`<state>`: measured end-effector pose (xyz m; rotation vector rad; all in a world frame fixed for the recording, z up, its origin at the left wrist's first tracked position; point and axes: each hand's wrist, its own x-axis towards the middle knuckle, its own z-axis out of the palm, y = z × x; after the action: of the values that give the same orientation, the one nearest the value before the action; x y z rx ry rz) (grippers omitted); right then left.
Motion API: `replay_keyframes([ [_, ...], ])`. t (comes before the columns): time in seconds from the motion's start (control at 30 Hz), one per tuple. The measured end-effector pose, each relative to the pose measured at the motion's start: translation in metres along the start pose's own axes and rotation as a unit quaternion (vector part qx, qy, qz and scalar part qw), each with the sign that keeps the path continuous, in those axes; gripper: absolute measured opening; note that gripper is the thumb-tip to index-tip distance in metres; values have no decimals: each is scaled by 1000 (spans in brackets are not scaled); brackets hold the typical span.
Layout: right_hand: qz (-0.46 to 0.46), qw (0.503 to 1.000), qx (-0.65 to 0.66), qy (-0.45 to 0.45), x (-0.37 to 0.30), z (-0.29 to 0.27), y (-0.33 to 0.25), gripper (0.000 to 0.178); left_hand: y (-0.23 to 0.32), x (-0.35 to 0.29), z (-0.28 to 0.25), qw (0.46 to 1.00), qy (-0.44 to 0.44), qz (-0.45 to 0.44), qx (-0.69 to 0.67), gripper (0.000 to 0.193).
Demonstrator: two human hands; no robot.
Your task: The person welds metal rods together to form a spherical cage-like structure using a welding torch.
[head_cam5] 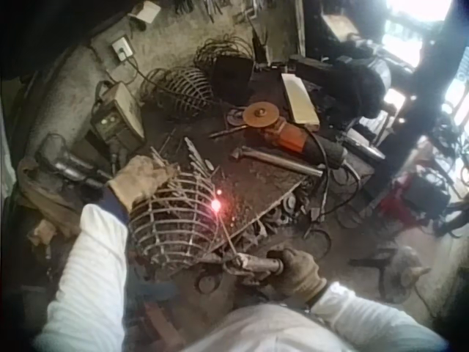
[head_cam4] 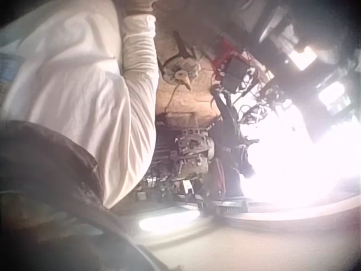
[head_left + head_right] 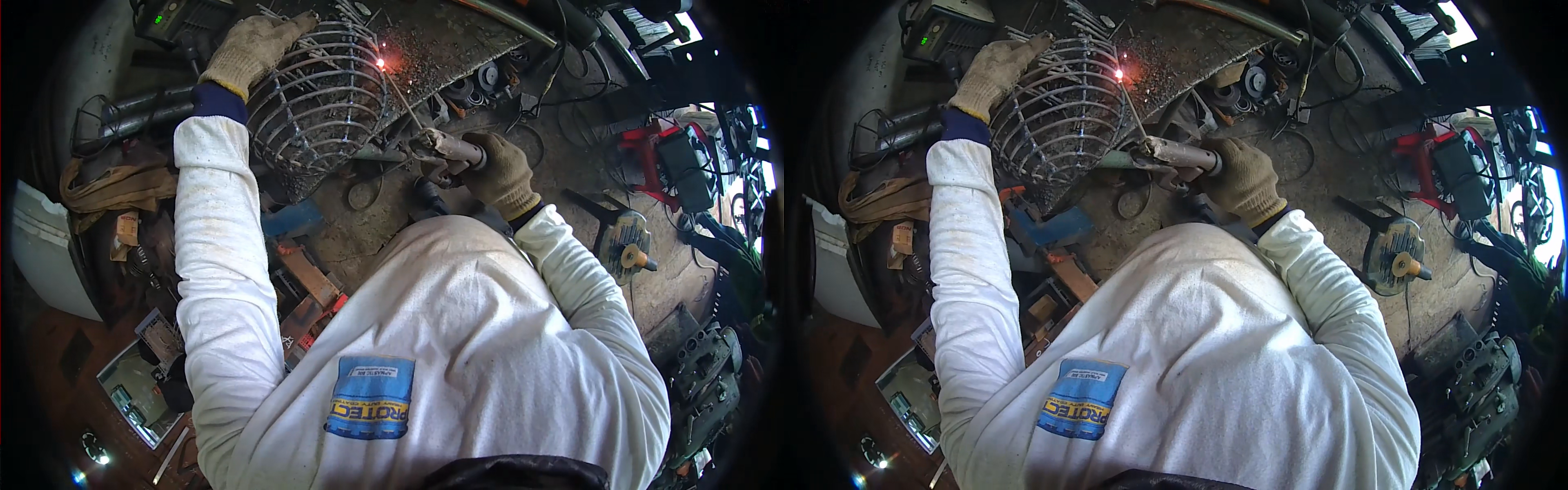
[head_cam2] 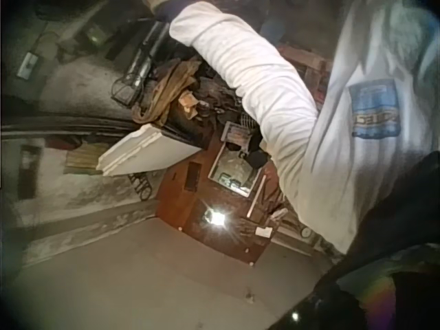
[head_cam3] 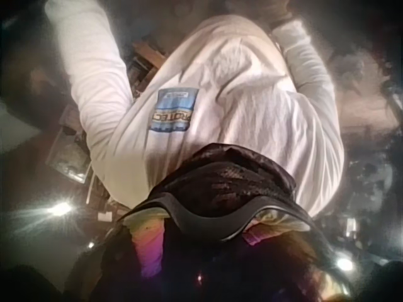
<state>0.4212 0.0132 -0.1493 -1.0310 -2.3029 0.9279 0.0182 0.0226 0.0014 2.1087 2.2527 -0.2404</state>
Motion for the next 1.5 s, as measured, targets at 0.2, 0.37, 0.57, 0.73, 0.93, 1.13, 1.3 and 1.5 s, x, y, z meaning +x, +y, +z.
replay_keyframes([
  [0.2, -1, 1000, -6, 6, 8, 5, 6, 45, 9, 2, 0, 981, -45, -182, -39, 49],
  [0.37, 12, 1000, -4, 0, 11, 4, 4, 45, -30, -3, 24, 986, 38, 95, 129, 37],
  [0.57, 3, 1000, 0, -9, 14, 5, 6, 46, -20, 0, 14, 999, -15, 24, 41, 41],
  [0.73, 7, 1000, -16, -19, 14, 1, 5, 38, 38, 11, -21, 969, -110, -218, -31, 43],
  [0.93, -1, 1000, -7, -9, 14, 4, 6, 48, -30, -2, 28, 985, 74, 91, 129, 47],
  [1.13, 2, 1000, 2, -6, 14, 6, 10, 49, 5, 5, -2, 991, -69, -110, -26, 50],
  [1.3, 14, 1000, -12, -16, 15, 6, 10, 49, 25, 7, -12, 984, -60, -146, -78, 72],
  [1.5, -2, 1000, -4, 0, 13, 6, 10, 46, -15, 3, 16, 996, -22, -2, 91, 38],
])
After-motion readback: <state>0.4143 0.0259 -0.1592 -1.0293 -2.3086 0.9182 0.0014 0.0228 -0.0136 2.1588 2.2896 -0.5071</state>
